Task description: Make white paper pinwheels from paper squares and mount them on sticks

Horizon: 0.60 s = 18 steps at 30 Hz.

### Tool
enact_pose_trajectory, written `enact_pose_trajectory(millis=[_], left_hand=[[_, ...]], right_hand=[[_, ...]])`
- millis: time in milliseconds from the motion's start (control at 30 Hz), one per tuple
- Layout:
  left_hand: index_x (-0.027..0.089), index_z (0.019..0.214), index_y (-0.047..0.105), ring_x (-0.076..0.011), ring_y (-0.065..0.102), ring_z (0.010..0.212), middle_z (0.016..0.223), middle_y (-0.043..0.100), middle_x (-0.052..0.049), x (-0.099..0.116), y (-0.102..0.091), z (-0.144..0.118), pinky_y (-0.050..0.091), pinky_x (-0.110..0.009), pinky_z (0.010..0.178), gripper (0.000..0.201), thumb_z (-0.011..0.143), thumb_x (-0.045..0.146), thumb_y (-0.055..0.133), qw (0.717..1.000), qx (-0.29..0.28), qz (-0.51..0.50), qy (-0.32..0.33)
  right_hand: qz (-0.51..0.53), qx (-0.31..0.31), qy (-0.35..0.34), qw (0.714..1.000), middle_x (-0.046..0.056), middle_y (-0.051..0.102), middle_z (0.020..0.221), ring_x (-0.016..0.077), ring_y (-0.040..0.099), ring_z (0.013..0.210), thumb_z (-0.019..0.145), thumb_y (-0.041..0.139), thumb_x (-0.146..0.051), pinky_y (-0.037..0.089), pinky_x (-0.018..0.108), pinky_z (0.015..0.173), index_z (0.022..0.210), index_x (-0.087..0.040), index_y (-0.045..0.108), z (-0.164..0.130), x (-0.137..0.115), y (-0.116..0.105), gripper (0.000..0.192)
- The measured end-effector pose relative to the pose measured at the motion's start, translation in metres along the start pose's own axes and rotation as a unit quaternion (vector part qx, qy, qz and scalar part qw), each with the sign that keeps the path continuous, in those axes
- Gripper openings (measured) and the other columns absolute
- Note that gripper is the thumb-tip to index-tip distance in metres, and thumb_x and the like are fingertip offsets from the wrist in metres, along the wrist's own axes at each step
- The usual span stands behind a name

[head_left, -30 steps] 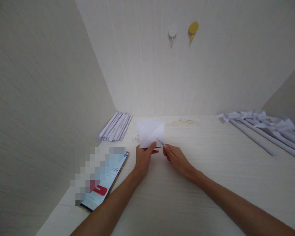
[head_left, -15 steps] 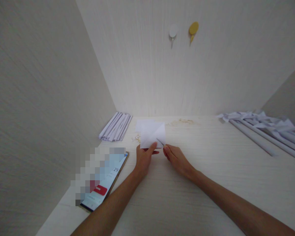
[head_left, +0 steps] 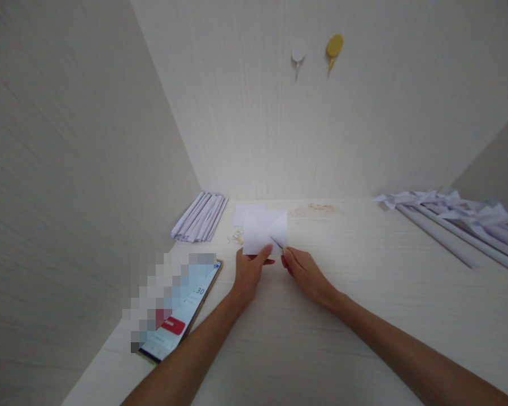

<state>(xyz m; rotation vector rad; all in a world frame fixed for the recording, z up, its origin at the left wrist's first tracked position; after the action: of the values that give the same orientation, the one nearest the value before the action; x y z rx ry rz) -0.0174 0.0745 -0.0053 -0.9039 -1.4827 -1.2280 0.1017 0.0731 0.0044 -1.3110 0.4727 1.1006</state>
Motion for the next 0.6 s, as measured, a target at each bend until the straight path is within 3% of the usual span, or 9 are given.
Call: enact_pose_trajectory(millis=[600], left_hand=[[0.012,0.073,0.064,-0.0131,0.058,0.057,0.067,0.065,-0.004,0.0002,0.0,0.0001,0.05,-0.024,0.051,0.023,0.055,0.026,0.067,1.0,-0.011,0.026,0.008]], right_hand=[[-0.014,-0.002,-0.001,1.0,-0.001,0.039,0.051,0.0119,0.038,0.049,0.084,0.019,-0.042,0.029,0.025,0.049,0.054,-0.019,0.034,-0.0004,-0.0034,0.0007,0.041]])
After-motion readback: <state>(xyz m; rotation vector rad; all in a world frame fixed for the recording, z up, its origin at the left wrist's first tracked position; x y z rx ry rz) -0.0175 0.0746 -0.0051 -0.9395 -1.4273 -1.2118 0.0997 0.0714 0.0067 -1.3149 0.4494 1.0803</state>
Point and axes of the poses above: each hand's wrist, its own z-axis towards the middle knuckle, its own y-axis out of the palm, x = y × z, the point moved 6 cm from there along z, towards the middle knuckle
